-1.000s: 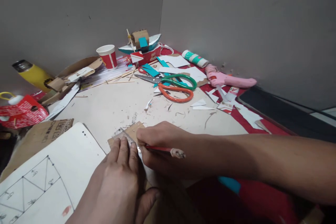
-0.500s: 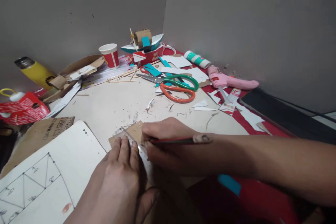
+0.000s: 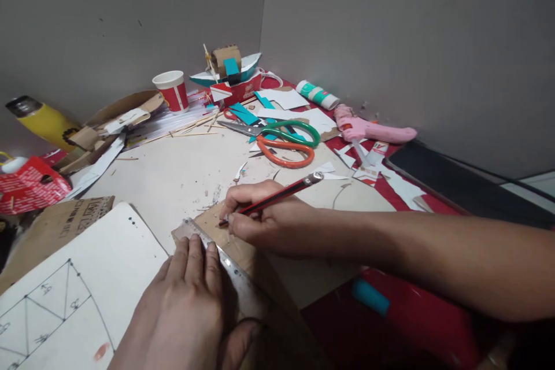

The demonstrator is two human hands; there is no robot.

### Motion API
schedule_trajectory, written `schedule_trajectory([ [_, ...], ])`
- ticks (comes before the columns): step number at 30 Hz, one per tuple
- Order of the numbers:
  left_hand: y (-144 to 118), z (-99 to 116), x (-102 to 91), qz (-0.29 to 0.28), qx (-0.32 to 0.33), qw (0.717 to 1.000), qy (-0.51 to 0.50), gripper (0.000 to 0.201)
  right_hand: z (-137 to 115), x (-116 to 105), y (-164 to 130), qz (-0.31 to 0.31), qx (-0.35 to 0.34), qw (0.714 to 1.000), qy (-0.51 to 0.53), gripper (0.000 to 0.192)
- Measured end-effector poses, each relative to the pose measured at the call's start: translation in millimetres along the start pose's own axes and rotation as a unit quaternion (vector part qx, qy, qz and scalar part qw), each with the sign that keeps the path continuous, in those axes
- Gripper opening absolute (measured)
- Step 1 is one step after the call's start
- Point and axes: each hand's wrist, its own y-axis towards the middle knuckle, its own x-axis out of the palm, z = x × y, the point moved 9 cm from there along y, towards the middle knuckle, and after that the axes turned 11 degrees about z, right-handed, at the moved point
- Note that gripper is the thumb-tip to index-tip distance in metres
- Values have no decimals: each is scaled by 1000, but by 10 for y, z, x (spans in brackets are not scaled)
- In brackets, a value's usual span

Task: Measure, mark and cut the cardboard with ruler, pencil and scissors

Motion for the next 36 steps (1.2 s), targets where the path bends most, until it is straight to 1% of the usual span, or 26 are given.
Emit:
schedule_trajectory([
  [3,-1,-12,17,-13,-9,1000,-5,70,22,59,-36,-43,14,999,-15,11],
  [6,-2,-12,33,-20,-14,1000,-6,71,17,96,-75,-79,13,996,-46,8],
  [8,-2,-13,43,-24,-19,1000,-7,73,10,98,-93,-86,6,995,-58,8],
  [12,23,5,29,-20,-16,1000,-12,76,-29,110,-114,-94,-18,995,-35,7],
  [14,45,11,12,-15,-16,1000,-17,75,-28,129,-114,-101,-17,994,-34,7],
  [18,52,5,9,-23,-23,999,-29,75,-6,139,-102,-99,-2,994,-42,8],
  [22,26,-17,25,-29,-33,998,-37,74,-19,147,-122,-105,-22,994,-23,7],
  [27,59,-14,22,-32,-30,998,-37,76,-64,127,-140,-97,-51,994,11,11],
  [31,87,-18,3,-38,-31,998,-38,70,-71,120,-121,-91,-39,995,2,12],
  [33,81,-21,-1,-31,-28,999,-32,72,-52,106,-106,-81,-28,996,-13,11],
  [36,53,0,24,-20,-21,999,-14,75,-31,48,-74,-43,-27,999,-19,11],
])
